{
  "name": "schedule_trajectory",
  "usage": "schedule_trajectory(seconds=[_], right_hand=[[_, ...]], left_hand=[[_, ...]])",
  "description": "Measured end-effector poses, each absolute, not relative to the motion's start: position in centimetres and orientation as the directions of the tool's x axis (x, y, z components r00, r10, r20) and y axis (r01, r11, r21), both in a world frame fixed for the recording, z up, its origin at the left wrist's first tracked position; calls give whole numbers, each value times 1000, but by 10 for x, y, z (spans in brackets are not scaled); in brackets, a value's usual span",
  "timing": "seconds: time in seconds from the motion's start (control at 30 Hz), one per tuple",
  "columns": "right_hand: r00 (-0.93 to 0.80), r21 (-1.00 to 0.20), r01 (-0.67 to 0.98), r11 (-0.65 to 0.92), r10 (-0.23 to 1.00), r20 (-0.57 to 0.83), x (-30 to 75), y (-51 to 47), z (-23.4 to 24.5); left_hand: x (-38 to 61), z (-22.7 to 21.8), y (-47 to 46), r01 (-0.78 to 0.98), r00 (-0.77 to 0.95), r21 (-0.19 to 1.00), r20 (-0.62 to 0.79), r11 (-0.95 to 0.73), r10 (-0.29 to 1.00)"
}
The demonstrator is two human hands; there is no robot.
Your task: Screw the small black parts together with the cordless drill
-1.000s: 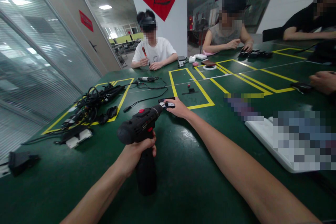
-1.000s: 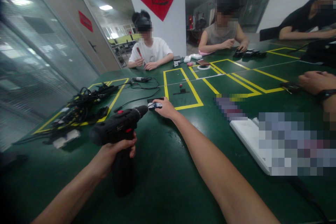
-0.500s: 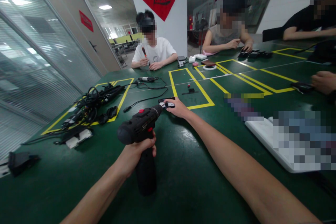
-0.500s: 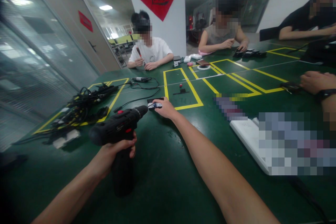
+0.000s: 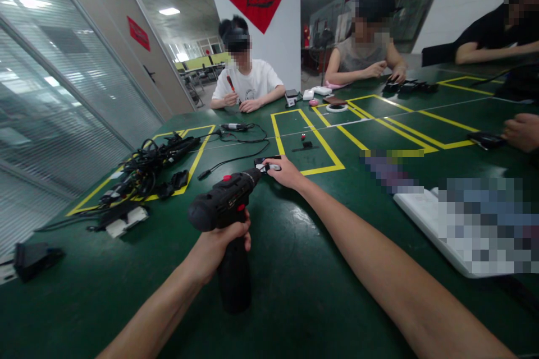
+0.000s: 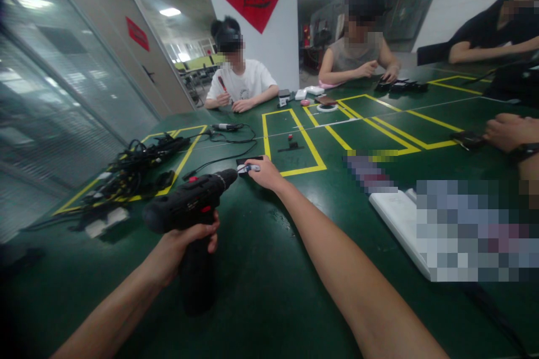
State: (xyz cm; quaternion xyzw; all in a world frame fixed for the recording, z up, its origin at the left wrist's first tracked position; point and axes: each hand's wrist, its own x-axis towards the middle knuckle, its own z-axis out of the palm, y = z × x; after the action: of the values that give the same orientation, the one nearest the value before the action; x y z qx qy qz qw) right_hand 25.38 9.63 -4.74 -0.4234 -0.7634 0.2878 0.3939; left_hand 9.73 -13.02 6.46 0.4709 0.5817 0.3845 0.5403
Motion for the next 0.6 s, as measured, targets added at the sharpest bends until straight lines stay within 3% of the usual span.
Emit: schedule_trajectory(seconds=[0.6], right_hand=[[-337, -754, 421, 503, 859, 385, 254, 96, -49]], left_hand=[[95, 62, -129, 163, 38, 955, -256, 247, 966]])
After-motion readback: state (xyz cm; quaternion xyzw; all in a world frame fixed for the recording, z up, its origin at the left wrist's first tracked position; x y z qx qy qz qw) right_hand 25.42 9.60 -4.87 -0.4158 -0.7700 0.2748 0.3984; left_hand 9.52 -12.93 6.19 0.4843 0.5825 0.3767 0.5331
